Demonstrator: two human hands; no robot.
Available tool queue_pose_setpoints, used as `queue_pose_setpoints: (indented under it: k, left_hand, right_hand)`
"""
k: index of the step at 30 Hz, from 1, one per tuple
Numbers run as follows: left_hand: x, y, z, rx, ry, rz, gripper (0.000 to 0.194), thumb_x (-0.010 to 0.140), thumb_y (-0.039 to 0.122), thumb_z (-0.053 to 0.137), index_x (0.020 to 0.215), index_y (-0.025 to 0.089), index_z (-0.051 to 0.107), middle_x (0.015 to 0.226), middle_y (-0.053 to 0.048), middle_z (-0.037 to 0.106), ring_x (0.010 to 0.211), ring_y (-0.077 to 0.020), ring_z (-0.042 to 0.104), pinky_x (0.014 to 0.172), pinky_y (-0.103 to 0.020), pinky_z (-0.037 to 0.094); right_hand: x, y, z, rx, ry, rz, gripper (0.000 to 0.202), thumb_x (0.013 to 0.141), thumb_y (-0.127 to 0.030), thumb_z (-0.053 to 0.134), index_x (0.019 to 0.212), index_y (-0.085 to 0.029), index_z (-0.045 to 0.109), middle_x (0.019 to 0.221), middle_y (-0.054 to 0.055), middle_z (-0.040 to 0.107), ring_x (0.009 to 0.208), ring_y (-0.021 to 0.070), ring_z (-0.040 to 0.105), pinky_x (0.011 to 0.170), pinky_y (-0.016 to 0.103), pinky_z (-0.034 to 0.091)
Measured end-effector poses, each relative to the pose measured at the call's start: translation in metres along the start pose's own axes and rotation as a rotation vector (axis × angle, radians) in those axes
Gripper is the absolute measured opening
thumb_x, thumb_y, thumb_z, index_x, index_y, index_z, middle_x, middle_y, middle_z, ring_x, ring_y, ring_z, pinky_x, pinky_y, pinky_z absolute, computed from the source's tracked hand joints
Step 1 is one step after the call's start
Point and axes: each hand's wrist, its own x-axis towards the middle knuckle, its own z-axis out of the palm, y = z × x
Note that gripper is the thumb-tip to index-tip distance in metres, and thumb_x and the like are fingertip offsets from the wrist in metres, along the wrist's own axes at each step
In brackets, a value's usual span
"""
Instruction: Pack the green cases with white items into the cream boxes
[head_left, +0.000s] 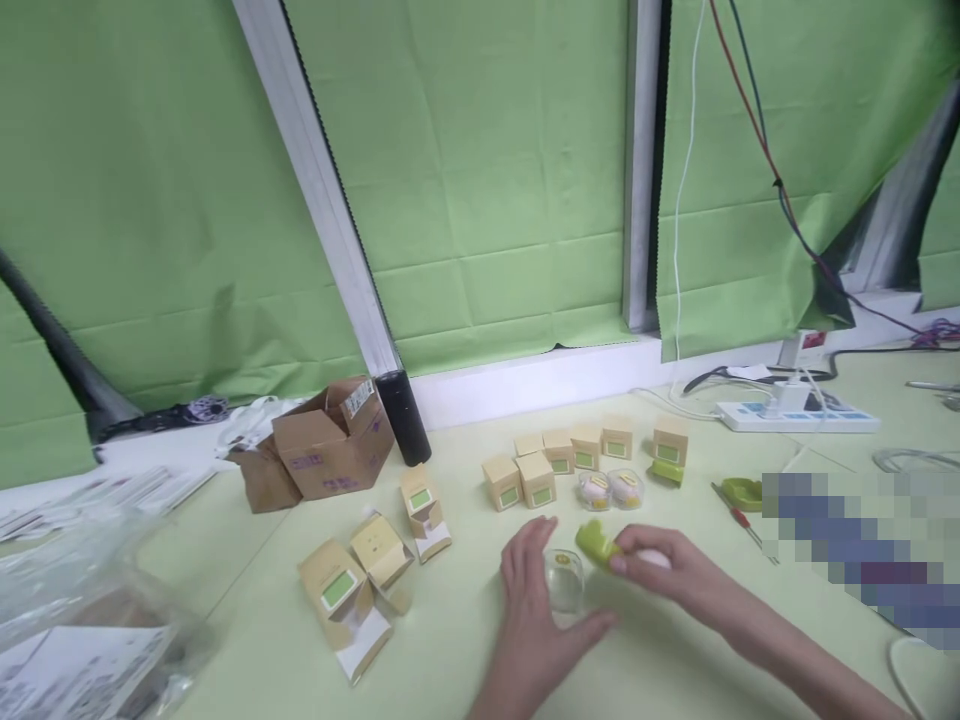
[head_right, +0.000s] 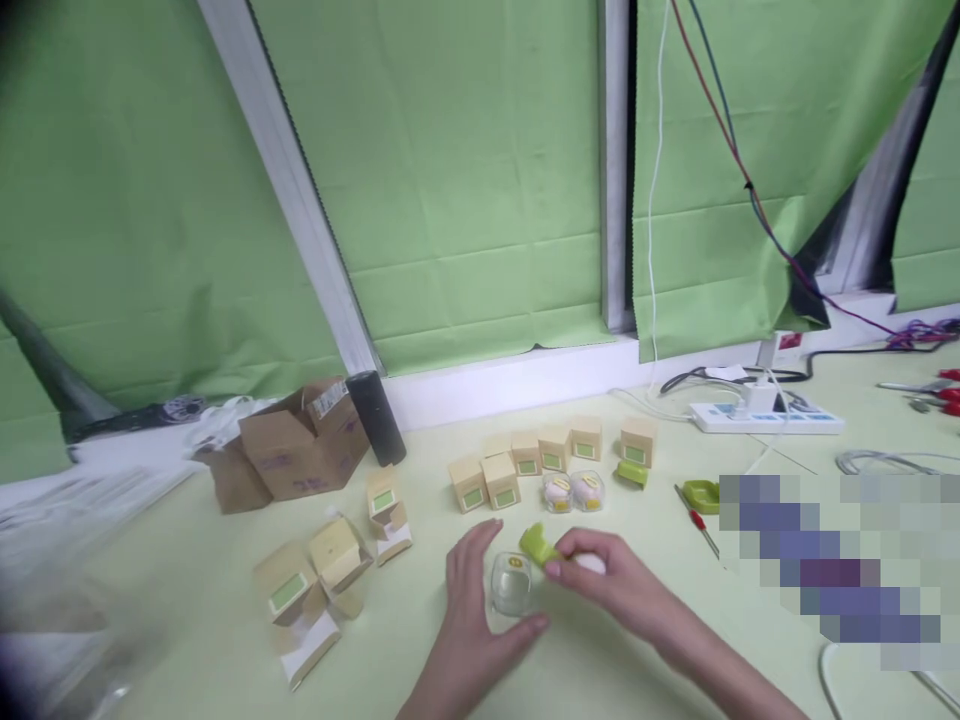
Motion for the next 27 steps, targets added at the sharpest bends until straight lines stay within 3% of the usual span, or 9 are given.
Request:
queue_pose_setpoints:
  k: [3,6,8,11,15,19,21,23,27]
  left_hand:
    - [-0.002,0.006,0.002,-0.226,-0.123,-0.006,0.063,0.067,0.035,0.070,0.124,0.025,0.044,0.129,-0.008,0.046,0.121,-0.0254,0.039,0.103,-0.038,0.029]
    - [0.002,0.009,0.003,-0.487,-0.011,-0.101,0.054,0.072,0.035,0.065,0.121,0.021,0.046,0.114,-0.008,0.056,0.104,-0.0222,0.052,0.091,-0.033,0.040]
    - [0.006,0.009,0.001,-0.661,0.092,-0.164,0.048,0.075,0.035,0.062,0.118,0.019,0.047,0.101,-0.006,0.059,0.089,-0.0182,0.055,0.077,-0.028,0.043]
    - [0.012,0.006,-0.001,-0.877,0.180,-0.208,0.046,0.077,0.035,0.061,0.118,0.020,0.048,0.087,-0.002,0.059,0.074,-0.0131,0.053,0.066,-0.024,0.041]
    - [0.015,0.004,-0.002,-1.163,0.119,-0.246,0.037,0.077,0.037,0.059,0.109,0.018,0.054,0.097,-0.007,0.061,0.067,-0.0104,0.053,0.065,-0.025,0.043]
    - [0.013,0.006,-0.002,-1.325,0.041,-0.335,0.026,0.080,0.035,0.055,0.097,0.016,0.061,0.095,-0.006,0.061,0.077,-0.0135,0.058,0.082,-0.031,0.045]
    - [0.012,0.009,0.000,-1.311,-0.003,-0.358,0.028,0.082,0.037,0.052,0.097,0.016,0.063,0.096,-0.006,0.061,0.082,-0.0158,0.059,0.085,-0.034,0.045]
    - [0.011,0.012,0.002,-1.251,-0.059,-0.328,0.029,0.081,0.036,0.054,0.099,0.016,0.063,0.101,-0.008,0.061,0.088,-0.0179,0.058,0.086,-0.034,0.044]
    - [0.009,0.014,0.012,-1.167,-0.148,-0.266,0.039,0.071,0.033,0.066,0.107,0.016,0.062,0.109,-0.011,0.060,0.099,-0.0232,0.055,0.089,-0.037,0.042]
  right_hand:
    - [-0.010,-0.013,0.026,0.451,-0.093,0.166,0.030,0.076,-0.051,0.057,0.073,-0.021,0.058,0.062,-0.004,0.051,0.056,0.0119,0.045,0.052,0.021,0.036]
    - [-0.007,-0.002,0.026,0.710,0.021,0.242,0.027,0.080,-0.045,0.048,0.079,-0.021,0.059,0.066,-0.002,0.050,0.058,0.0127,0.044,0.051,0.022,0.038]
    - [-0.001,0.014,0.017,0.619,0.093,0.274,0.028,0.082,-0.043,0.042,0.085,-0.021,0.059,0.071,0.000,0.052,0.063,0.0152,0.048,0.056,0.025,0.041]
    - [0.004,0.035,0.007,0.129,0.116,0.190,0.030,0.083,-0.047,0.043,0.095,-0.023,0.058,0.081,0.002,0.054,0.073,0.0193,0.051,0.067,0.030,0.044]
    - [0.002,0.047,0.011,-0.310,0.031,-0.062,0.029,0.078,-0.049,0.053,0.089,-0.024,0.060,0.090,0.004,0.053,0.082,0.0222,0.053,0.078,0.035,0.044]
    - [0.001,0.042,0.010,-0.216,0.089,-0.043,0.039,0.089,-0.046,0.036,0.112,-0.024,0.058,0.090,0.005,0.053,0.087,0.0209,0.056,0.086,0.037,0.044]
    - [0.003,0.034,0.003,-0.115,0.162,-0.047,0.043,0.087,-0.048,0.039,0.118,-0.023,0.056,0.090,0.005,0.057,0.088,0.0218,0.057,0.085,0.038,0.044]
    - [0.004,0.024,-0.004,0.006,0.201,-0.001,0.046,0.080,-0.052,0.051,0.115,-0.023,0.060,0.090,0.006,0.063,0.088,0.0239,0.058,0.082,0.038,0.046]
    - [0.001,0.006,-0.008,0.152,0.303,0.087,0.039,0.065,-0.054,0.068,0.086,-0.022,0.072,0.089,0.007,0.068,0.083,0.0246,0.059,0.073,0.034,0.048]
